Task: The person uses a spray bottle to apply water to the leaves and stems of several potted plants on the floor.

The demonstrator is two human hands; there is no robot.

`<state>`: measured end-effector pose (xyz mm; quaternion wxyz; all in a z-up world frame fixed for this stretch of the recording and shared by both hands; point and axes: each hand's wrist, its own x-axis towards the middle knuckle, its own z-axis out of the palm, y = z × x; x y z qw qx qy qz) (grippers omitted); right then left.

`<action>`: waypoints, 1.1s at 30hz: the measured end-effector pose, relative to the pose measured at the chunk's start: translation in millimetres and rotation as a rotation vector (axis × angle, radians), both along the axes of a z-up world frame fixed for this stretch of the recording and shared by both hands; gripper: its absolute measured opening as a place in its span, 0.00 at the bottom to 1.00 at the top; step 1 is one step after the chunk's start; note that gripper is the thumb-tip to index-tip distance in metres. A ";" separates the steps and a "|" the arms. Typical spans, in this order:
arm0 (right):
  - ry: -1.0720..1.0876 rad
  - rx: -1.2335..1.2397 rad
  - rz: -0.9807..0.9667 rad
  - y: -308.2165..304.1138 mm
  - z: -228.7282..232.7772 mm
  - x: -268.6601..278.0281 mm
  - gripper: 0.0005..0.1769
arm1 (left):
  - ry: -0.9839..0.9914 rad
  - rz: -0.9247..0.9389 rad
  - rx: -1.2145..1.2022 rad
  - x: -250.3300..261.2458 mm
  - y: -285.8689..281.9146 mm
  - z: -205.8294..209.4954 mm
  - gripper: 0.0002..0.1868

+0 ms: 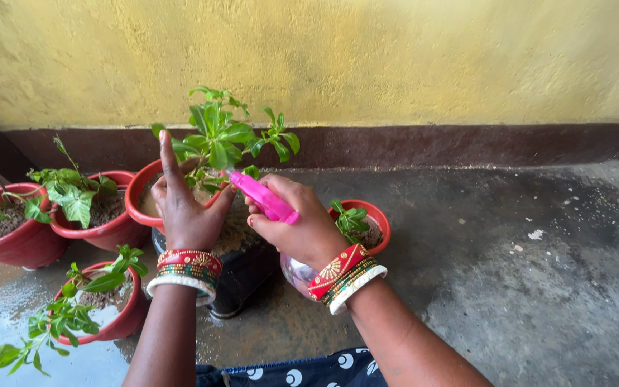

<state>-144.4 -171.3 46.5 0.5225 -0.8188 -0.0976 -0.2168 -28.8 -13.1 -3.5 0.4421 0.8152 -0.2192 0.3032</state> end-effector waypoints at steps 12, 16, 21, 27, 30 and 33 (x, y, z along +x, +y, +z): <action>-0.118 0.071 -0.063 7.2 2.4 6.2 0.23 | 0.020 -0.057 -0.004 9.5 -2.0 -4.2 0.62; -0.084 0.024 -0.105 15.4 -5.2 16.0 0.19 | 0.016 -0.062 -0.015 12.5 0.0 -9.6 0.61; -0.034 0.119 -0.053 23.8 -7.1 18.3 0.14 | -0.176 -0.037 0.059 8.7 5.0 -16.6 0.62; 0.066 0.233 -0.030 29.7 2.3 12.5 0.19 | 0.008 -0.013 -0.023 2.0 2.6 -18.5 0.63; 0.076 0.230 -0.007 29.1 -4.8 16.0 0.19 | 0.022 -0.037 -0.050 1.5 0.6 -17.1 0.63; -0.189 0.101 0.021 26.2 -12.6 19.4 0.18 | -0.072 -0.069 -0.050 5.2 1.9 -18.6 0.63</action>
